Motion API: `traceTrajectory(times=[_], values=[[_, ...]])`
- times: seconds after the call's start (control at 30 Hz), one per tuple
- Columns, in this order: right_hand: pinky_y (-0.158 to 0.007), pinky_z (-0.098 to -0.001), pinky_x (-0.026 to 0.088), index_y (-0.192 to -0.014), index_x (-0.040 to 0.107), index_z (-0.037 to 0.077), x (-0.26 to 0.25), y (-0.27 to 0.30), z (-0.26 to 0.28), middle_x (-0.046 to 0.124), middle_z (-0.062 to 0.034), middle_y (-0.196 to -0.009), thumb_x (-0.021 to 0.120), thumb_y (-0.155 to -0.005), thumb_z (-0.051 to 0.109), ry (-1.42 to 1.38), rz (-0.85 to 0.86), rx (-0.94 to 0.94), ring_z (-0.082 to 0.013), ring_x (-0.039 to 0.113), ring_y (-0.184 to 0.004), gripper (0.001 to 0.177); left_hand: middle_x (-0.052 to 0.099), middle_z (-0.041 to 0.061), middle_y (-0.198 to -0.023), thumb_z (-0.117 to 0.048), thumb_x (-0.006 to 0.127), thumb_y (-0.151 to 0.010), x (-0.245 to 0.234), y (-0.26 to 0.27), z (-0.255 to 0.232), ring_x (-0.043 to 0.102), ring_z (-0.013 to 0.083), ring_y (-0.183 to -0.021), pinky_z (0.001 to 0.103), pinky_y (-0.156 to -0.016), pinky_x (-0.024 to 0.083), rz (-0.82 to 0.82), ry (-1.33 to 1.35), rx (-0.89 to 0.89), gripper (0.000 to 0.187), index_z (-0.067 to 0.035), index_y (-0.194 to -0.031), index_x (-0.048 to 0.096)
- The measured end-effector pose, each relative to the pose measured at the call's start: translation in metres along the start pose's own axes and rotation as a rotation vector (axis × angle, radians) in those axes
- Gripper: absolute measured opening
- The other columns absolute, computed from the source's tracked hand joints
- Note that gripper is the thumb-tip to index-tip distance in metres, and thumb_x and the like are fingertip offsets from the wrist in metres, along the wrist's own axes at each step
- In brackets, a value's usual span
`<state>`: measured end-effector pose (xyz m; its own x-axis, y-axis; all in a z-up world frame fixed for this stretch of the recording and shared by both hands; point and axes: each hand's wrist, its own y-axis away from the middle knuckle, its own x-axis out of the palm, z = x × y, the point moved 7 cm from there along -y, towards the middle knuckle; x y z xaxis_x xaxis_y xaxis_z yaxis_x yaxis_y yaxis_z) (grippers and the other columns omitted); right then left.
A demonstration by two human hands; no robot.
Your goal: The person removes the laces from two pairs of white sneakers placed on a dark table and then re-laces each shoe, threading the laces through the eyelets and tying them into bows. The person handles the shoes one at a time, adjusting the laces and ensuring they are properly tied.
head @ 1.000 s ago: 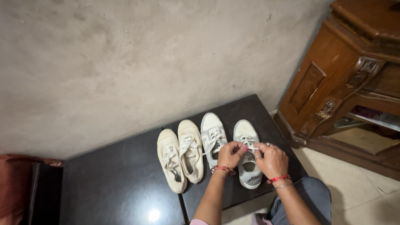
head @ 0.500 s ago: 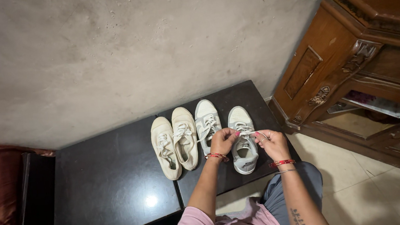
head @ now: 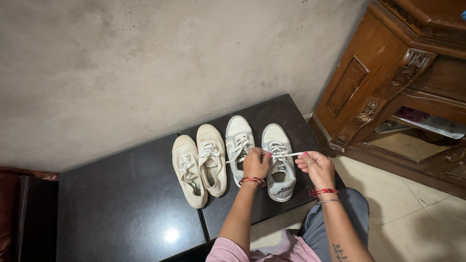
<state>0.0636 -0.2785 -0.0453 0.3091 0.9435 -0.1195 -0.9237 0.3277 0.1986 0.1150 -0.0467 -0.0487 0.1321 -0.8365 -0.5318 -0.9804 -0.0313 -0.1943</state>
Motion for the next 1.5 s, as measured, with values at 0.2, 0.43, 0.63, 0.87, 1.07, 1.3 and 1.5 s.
traceTrajectory(times=[0.2, 0.43, 0.63, 0.87, 1.07, 1.3, 1.5], values=[[-0.069, -0.027, 0.057, -0.101, 0.074, -0.002, 0.003, 0.001, -0.006, 0.079, -0.0124, -0.092, 0.06, -0.102, 0.02, -0.088, 0.011, 0.003, -0.0154, 0.073, -0.077, 0.026, 0.072, 0.021, -0.087, -0.031, 0.068, -0.092, 0.011, 0.0, 0.015, 0.07, 0.0381, -0.087, 0.046, -0.08, 0.053, 0.121, -0.044, -0.148, 0.027, -0.004, -0.091, 0.072], [-0.075, -0.0263, 0.058, -0.1, 0.077, -0.003, 0.009, 0.017, 0.007, 0.08, -0.0087, -0.091, 0.065, -0.097, 0.018, 0.057, 0.047, -0.084, -0.0132, 0.075, -0.083, 0.024, 0.072, 0.022, -0.087, -0.046, 0.054, -0.099, 0.018, 0.0, 0.019, 0.068, 0.0425, -0.089, 0.05, -0.081, 0.051, 0.17, -0.043, -0.192, 0.047, -0.005, -0.087, 0.071], [-0.077, -0.0274, 0.057, -0.099, 0.078, -0.004, 0.005, 0.018, 0.005, 0.08, -0.0092, -0.09, 0.069, -0.095, 0.016, 0.062, -0.042, -0.082, -0.0139, 0.073, -0.083, 0.022, 0.072, 0.021, -0.083, -0.053, 0.053, -0.098, 0.012, 0.003, 0.012, 0.07, 0.0408, -0.086, 0.05, -0.079, 0.052, 0.172, -0.03, -0.265, 0.054, -0.005, -0.083, 0.071], [-0.077, -0.0286, 0.057, -0.099, 0.075, -0.006, 0.004, 0.008, -0.017, 0.078, -0.0108, -0.091, 0.066, -0.097, 0.015, -0.137, -0.028, -0.015, -0.0146, 0.074, -0.084, 0.022, 0.07, 0.012, -0.062, -0.051, 0.051, -0.099, -0.001, 0.005, -0.006, 0.075, 0.0295, -0.069, 0.042, -0.072, 0.056, 0.21, 0.049, -0.315, 0.055, -0.004, -0.078, 0.07], [-0.081, -0.0281, 0.059, -0.102, 0.072, -0.008, 0.004, 0.004, -0.024, 0.076, -0.0135, -0.093, 0.062, -0.098, 0.011, -0.297, -0.034, -0.039, -0.0168, 0.074, -0.086, 0.021, 0.071, 0.014, -0.064, -0.052, 0.053, -0.098, 0.001, 0.007, -0.003, 0.077, 0.0303, -0.069, 0.042, -0.072, 0.059, 0.207, 0.092, -0.392, 0.054, -0.004, -0.08, 0.07], [-0.086, -0.0358, 0.06, -0.104, 0.064, -0.005, 0.004, 0.01, -0.026, 0.073, -0.0172, -0.099, 0.059, -0.097, 0.007, -0.483, -0.139, 0.05, -0.0257, 0.075, -0.092, 0.015, 0.072, 0.023, -0.088, -0.052, 0.058, -0.095, 0.001, 0.005, -0.006, 0.069, 0.042, -0.088, 0.052, -0.079, 0.053, 0.085, -0.131, -0.311, 0.05, -0.005, -0.087, 0.074], [-0.087, -0.0365, 0.06, -0.103, 0.064, -0.005, 0.018, 0.016, -0.016, 0.073, -0.0186, -0.099, 0.059, -0.097, 0.009, -0.48, -0.016, 0.074, -0.0264, 0.075, -0.093, 0.016, 0.075, 0.017, -0.071, -0.061, 0.058, -0.094, 0.0, 0.008, -0.011, 0.073, 0.0252, -0.066, 0.039, -0.069, 0.055, 0.303, 0.007, -0.411, 0.06, -0.005, -0.082, 0.075]])
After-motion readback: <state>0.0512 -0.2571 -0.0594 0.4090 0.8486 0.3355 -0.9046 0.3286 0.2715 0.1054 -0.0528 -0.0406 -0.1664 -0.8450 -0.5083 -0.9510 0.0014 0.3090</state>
